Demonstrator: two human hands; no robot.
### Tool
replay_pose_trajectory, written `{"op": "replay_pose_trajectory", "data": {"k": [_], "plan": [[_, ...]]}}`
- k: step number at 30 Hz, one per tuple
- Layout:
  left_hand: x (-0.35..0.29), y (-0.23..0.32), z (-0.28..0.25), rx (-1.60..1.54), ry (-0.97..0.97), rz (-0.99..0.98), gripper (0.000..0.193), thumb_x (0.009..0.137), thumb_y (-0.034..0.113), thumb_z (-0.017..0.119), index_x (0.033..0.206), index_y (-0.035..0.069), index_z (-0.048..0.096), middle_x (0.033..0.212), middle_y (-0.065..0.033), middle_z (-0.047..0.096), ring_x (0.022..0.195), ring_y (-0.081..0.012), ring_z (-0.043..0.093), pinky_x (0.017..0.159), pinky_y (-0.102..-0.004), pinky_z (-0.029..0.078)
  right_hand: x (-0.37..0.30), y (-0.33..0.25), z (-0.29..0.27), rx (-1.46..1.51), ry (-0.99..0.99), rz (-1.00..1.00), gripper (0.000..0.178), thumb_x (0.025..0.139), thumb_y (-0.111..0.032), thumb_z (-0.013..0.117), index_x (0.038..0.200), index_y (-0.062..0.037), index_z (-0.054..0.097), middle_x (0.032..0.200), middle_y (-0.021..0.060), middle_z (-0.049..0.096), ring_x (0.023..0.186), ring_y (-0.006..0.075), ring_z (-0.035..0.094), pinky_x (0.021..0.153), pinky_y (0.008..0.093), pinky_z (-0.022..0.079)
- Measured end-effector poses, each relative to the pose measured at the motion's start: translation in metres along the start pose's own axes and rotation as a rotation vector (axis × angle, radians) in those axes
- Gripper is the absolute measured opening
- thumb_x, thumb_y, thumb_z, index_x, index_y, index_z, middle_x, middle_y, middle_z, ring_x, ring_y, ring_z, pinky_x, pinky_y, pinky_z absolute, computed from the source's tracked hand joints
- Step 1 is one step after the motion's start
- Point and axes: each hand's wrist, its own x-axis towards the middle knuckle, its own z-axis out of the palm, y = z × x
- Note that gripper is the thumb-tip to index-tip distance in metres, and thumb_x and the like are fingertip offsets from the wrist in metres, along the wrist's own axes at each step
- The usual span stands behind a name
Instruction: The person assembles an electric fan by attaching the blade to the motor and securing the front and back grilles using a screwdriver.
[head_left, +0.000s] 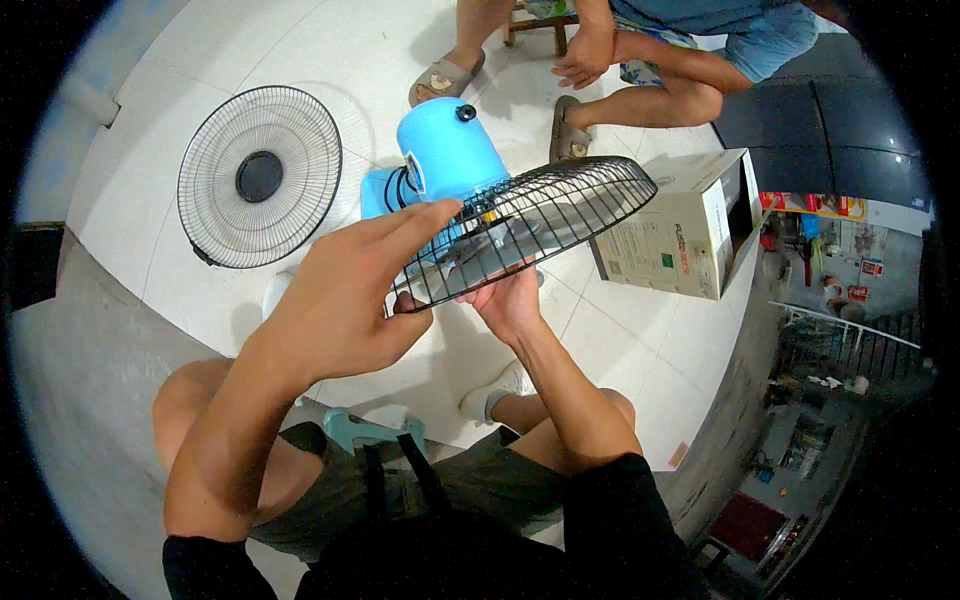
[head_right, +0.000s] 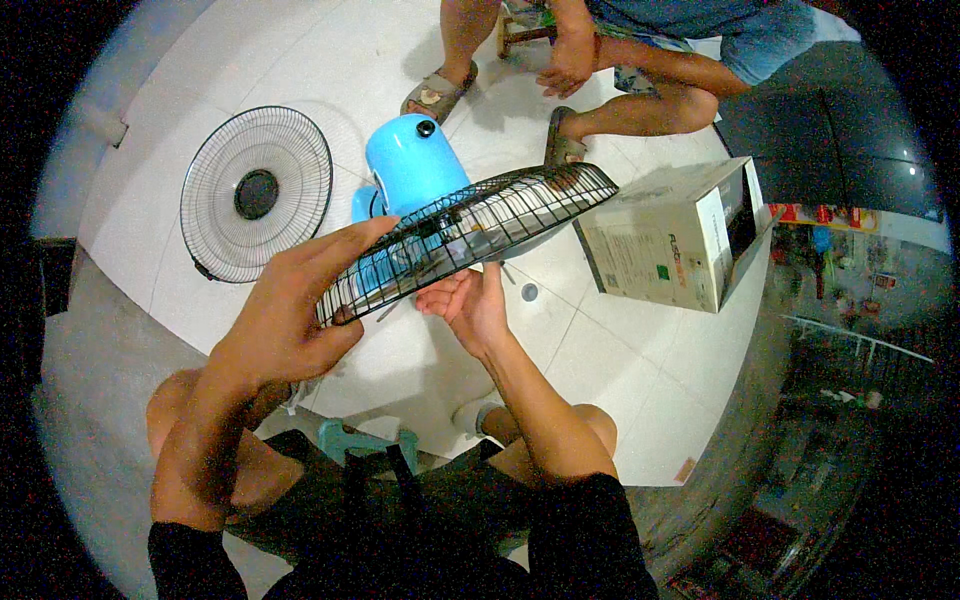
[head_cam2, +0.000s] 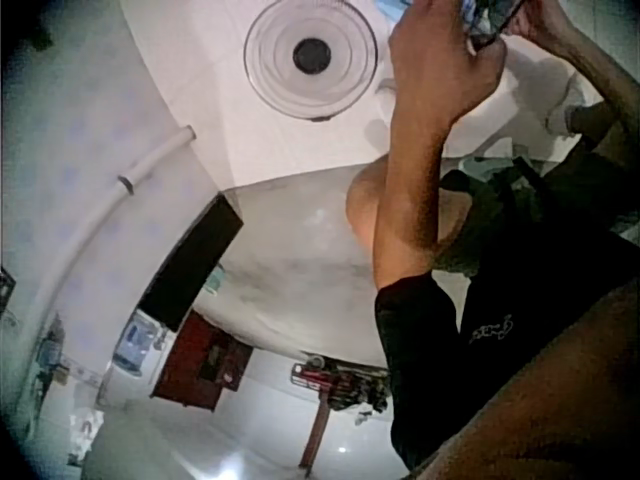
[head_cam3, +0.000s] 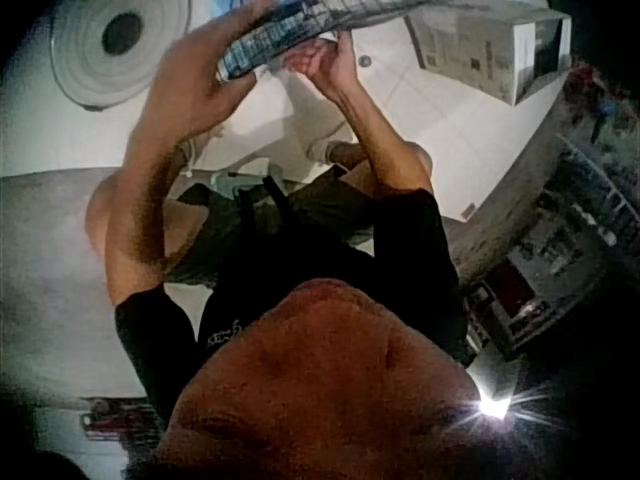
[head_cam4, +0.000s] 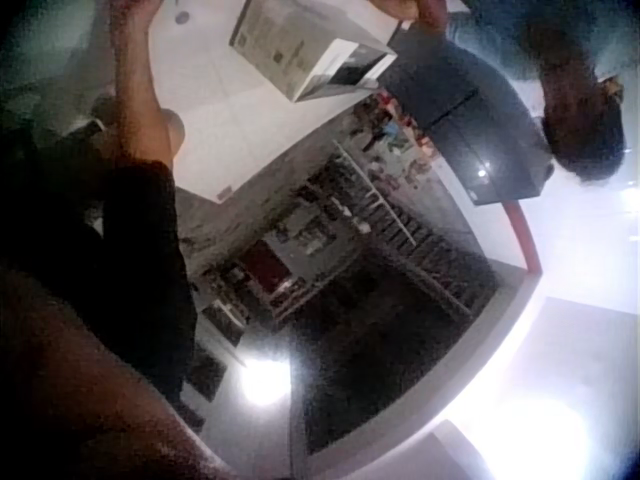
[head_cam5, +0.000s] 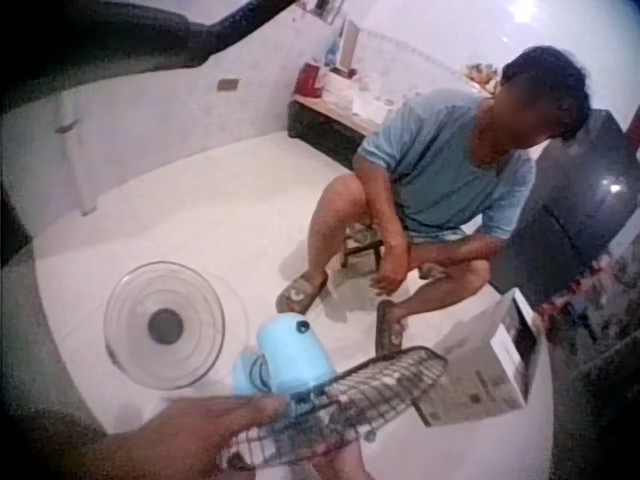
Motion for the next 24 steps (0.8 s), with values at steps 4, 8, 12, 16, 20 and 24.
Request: {"op": "replay_pose_trajectory", "data": {"k": [4,8,12,16,20,24], "plan": [[0.001,0.002,-0.001,0.000,-0.025,-0.018,0.081,0.063,0.004,0.060,0.144,0.005,0.051,0.131,-0.0252,0.062,0.119,-0.0442,0.061,0.105,-0.0446,0.046,0.003,0.000,-0.009,0.072,-0.039,0.078,0.075,0.100,-0.068,0.027,0.127,-0.0036,0.055,0.101,0.0140,0.070,0.085,0.0289,0.070,0.068,0.0403,0.058],[0.003,0.002,-0.002,-0.001,-0.001,0.001,0.082,0.063,0.004,0.060,0.144,0.004,0.050,0.129,-0.0258,0.062,0.119,-0.0433,0.061,0.105,-0.0438,0.046,0.004,-0.001,-0.008,0.001,-0.023,0.044,0.081,0.100,-0.070,0.022,0.125,-0.0015,0.057,0.102,0.0145,0.070,0.078,0.0278,0.070,0.068,0.0394,0.058],[0.003,0.007,-0.001,0.019,-0.014,-0.018,0.082,0.063,0.003,0.059,0.144,0.003,0.050,0.128,-0.0261,0.063,0.119,-0.0427,0.062,0.105,-0.0431,0.046,0.003,-0.002,-0.020,0.150,-0.180,0.098,0.081,0.100,-0.070,0.022,0.126,-0.0007,0.056,0.103,0.0163,0.071,0.077,0.0283,0.070,0.070,0.0390,0.058],[0.001,0.000,0.000,0.010,-0.003,-0.005,0.082,0.063,0.003,0.059,0.144,0.003,0.050,0.128,-0.0265,0.063,0.119,-0.0427,0.062,0.104,-0.0427,0.047,0.002,-0.005,0.003,0.065,-0.061,0.180,0.087,0.098,-0.073,0.019,0.116,0.0028,0.058,0.095,0.0192,0.069,0.076,0.0315,0.070,0.077,0.0425,0.059],[0.003,0.002,-0.001,-0.011,-0.003,-0.006,0.082,0.063,0.003,0.059,0.144,0.002,0.050,0.127,-0.0269,0.063,0.117,-0.0434,0.062,0.103,-0.0425,0.047,0.002,-0.008,0.009,0.028,0.133,0.029,0.078,0.102,-0.066,0.025,0.112,0.0044,0.056,0.096,0.0184,0.065,0.086,0.0311,0.068,0.087,0.0405,0.057],[0.003,0.003,-0.001,-0.003,-0.003,-0.001,0.082,0.063,0.004,0.059,0.145,0.003,0.050,0.127,-0.0267,0.064,0.117,-0.0430,0.063,0.103,-0.0424,0.047,0.001,-0.005,0.005,-0.098,0.141,-0.141,0.062,0.106,-0.054,0.033,0.116,0.0036,0.053,0.101,0.0154,0.061,0.097,0.0287,0.067,0.089,0.0390,0.056]]}}
